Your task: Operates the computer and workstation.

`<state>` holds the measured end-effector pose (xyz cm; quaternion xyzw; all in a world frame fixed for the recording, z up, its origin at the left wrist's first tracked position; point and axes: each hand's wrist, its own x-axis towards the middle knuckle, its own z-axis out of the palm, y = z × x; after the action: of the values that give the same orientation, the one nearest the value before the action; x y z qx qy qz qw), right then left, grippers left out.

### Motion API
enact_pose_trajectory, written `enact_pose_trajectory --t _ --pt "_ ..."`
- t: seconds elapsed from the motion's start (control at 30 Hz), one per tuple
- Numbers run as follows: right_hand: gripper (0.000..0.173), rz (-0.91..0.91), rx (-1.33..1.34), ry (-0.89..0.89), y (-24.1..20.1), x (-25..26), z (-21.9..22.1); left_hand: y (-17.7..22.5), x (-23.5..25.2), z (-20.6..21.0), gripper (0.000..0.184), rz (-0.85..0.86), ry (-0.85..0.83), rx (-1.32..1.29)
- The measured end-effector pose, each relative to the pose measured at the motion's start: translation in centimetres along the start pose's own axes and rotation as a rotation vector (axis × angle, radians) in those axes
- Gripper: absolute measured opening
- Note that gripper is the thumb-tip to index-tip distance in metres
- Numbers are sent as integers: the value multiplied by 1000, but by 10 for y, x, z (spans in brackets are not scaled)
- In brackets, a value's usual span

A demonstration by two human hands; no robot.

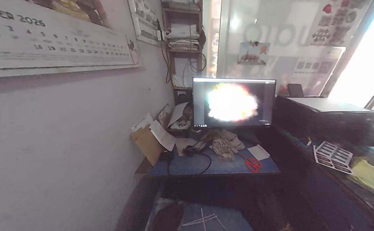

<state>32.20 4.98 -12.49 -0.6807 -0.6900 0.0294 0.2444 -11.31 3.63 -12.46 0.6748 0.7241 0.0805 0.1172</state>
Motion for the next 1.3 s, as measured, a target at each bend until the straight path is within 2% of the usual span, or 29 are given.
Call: enact_pose_trajectory --t 0.17,0.4,0.57,0.8,1.23,1.3 --pt "49 23 -3 -10 0 1 1 -1 0 1 53 9 0 -8" --pt "49 84 38 -102 -33 -4 -26 0 0 -2 51 19 9 -10" --pt "50 17 18 -32 -12 -5 -10 0 1 -1 51 23 18 -16" --pt "53 64 -4 -70 -10 -5 -8 0 1 2 51 9 10 0" --pt "53 16 -74 1 23 1 24 2 0 2 55 -3 13 26" --pt "54 103 -65 -56 10 -1 12 3 -1 0 55 -4 14 23"
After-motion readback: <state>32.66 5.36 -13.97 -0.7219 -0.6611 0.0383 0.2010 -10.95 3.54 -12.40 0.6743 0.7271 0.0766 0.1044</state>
